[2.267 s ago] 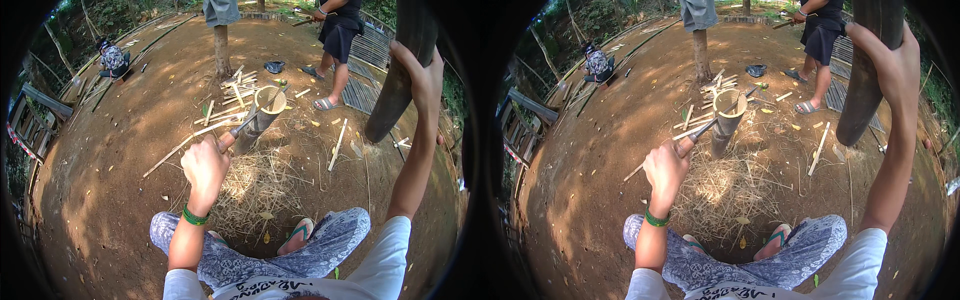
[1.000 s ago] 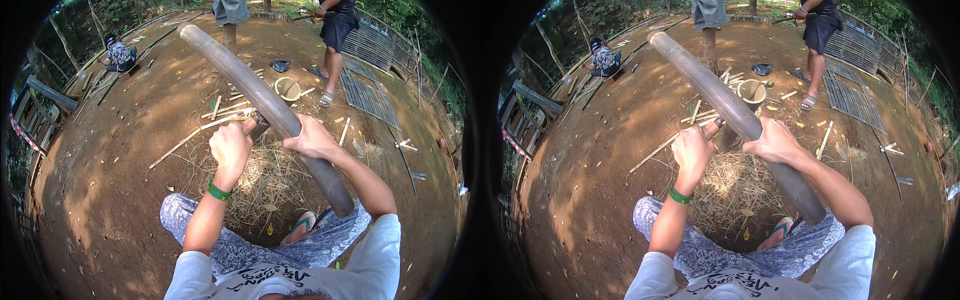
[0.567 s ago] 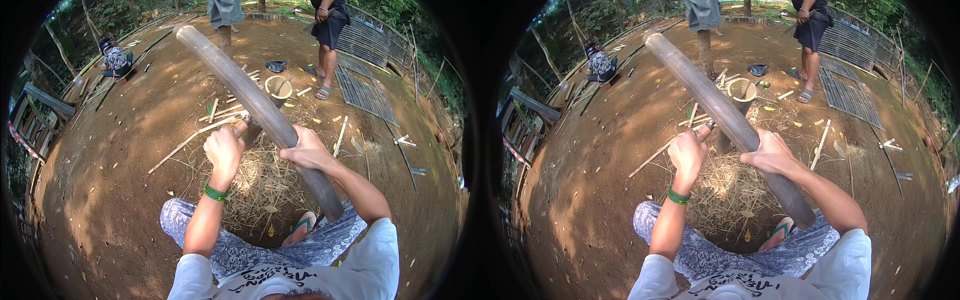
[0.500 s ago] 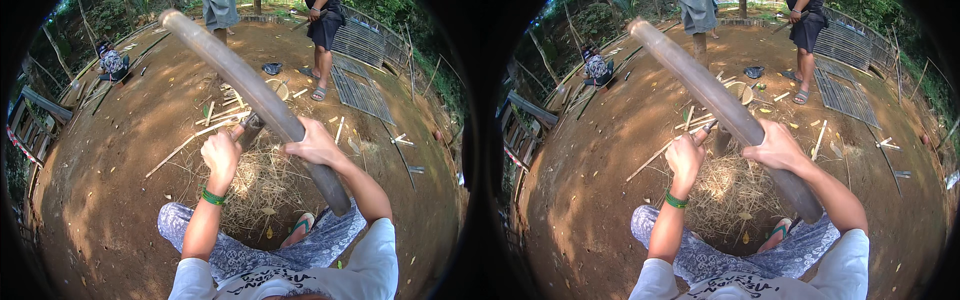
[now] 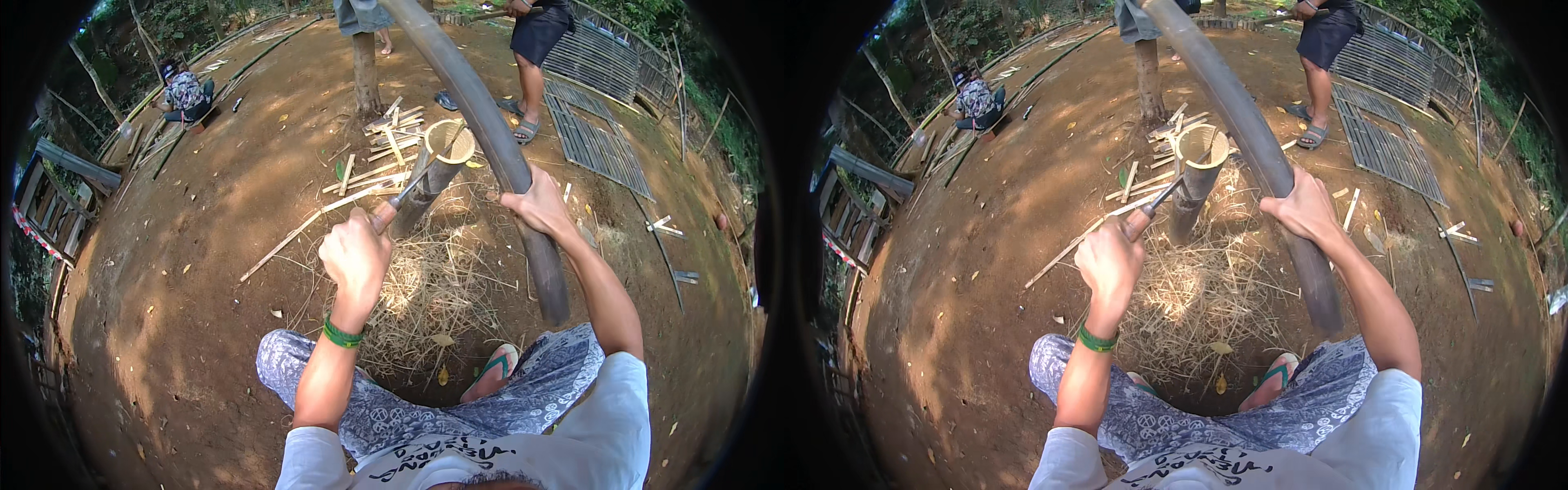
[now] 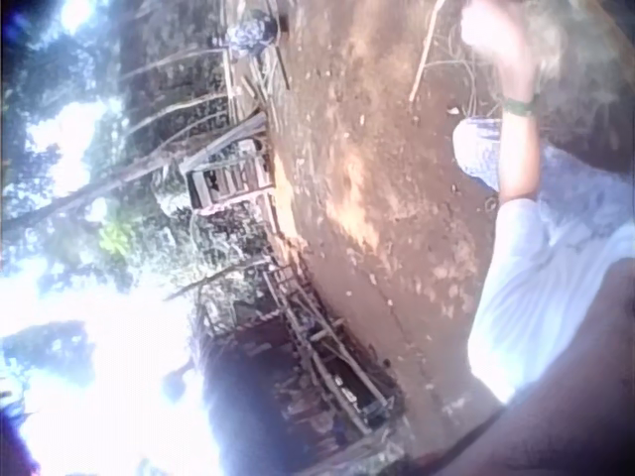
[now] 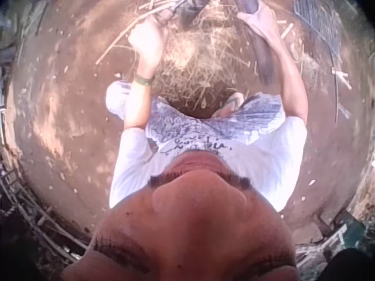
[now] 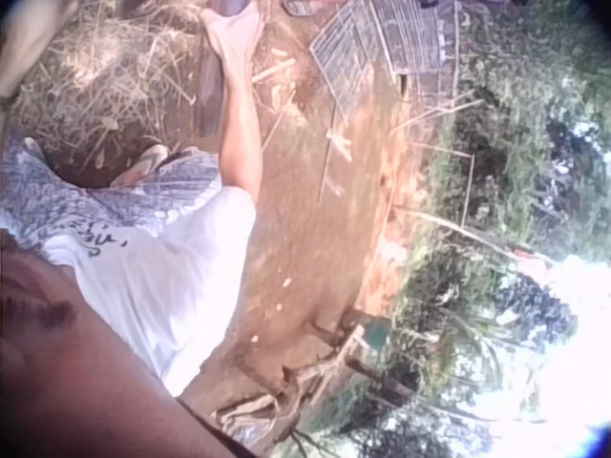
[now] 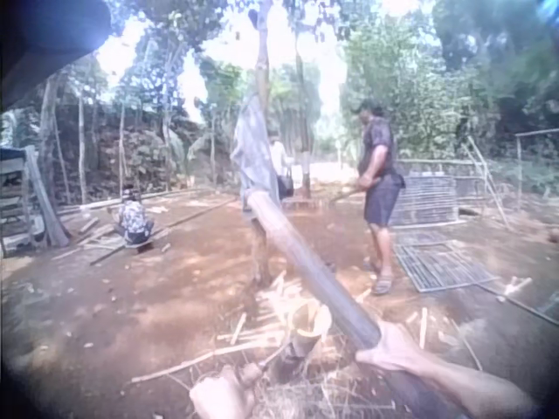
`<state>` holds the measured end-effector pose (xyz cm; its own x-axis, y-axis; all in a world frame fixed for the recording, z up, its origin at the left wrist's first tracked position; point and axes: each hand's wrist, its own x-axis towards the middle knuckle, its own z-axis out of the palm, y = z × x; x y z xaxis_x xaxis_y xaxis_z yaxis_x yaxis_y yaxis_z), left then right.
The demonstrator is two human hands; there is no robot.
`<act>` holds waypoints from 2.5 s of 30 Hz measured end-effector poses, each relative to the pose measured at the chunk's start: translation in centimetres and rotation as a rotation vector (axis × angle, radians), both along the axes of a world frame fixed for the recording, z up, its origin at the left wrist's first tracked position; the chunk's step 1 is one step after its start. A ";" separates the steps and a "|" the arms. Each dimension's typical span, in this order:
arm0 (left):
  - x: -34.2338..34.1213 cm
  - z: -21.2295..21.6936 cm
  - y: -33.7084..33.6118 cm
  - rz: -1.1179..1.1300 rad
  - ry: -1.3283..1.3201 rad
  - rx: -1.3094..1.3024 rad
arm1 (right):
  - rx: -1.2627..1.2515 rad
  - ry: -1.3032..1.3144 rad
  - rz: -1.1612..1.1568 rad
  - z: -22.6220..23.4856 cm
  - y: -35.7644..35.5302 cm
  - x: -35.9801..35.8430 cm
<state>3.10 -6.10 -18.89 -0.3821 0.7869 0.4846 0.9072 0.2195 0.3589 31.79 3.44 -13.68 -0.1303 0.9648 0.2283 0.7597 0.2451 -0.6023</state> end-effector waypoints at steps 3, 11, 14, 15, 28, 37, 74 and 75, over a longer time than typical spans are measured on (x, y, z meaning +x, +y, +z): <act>0.3 2.0 1.5 -0.014 0.021 0.005 | 0.119 -0.034 -0.053 4.1 0.9 0.8; -0.7 2.2 0.2 0.023 -0.032 -0.067 | 0.624 0.246 0.041 17.6 -4.4 3.8; -0.2 2.0 -0.4 0.018 -0.027 -0.057 | 0.239 0.077 -0.012 4.3 1.5 1.3; 2.0 2.0 0.0 -0.050 -0.002 -0.050 | 0.076 -0.174 -0.084 -2.1 5.0 3.2; 0.1 1.6 -0.4 0.022 0.039 -0.063 | 0.600 0.310 0.098 13.3 -1.0 4.1; -0.8 0.9 1.1 0.008 0.039 -0.027 | 0.369 0.169 0.017 5.1 1.0 1.5; -0.9 -2.0 1.4 -0.007 0.034 -0.042 | 0.475 0.078 0.146 10.5 1.8 1.7; -1.5 -2.3 1.1 0.007 0.038 -0.047 | 0.541 0.146 0.173 11.1 1.8 1.7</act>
<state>1.64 -5.04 -21.20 -0.3694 0.8065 0.4616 0.9184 0.2413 0.3135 33.53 5.21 -2.59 -0.2054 0.6734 0.7102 0.6003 0.6598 -0.4520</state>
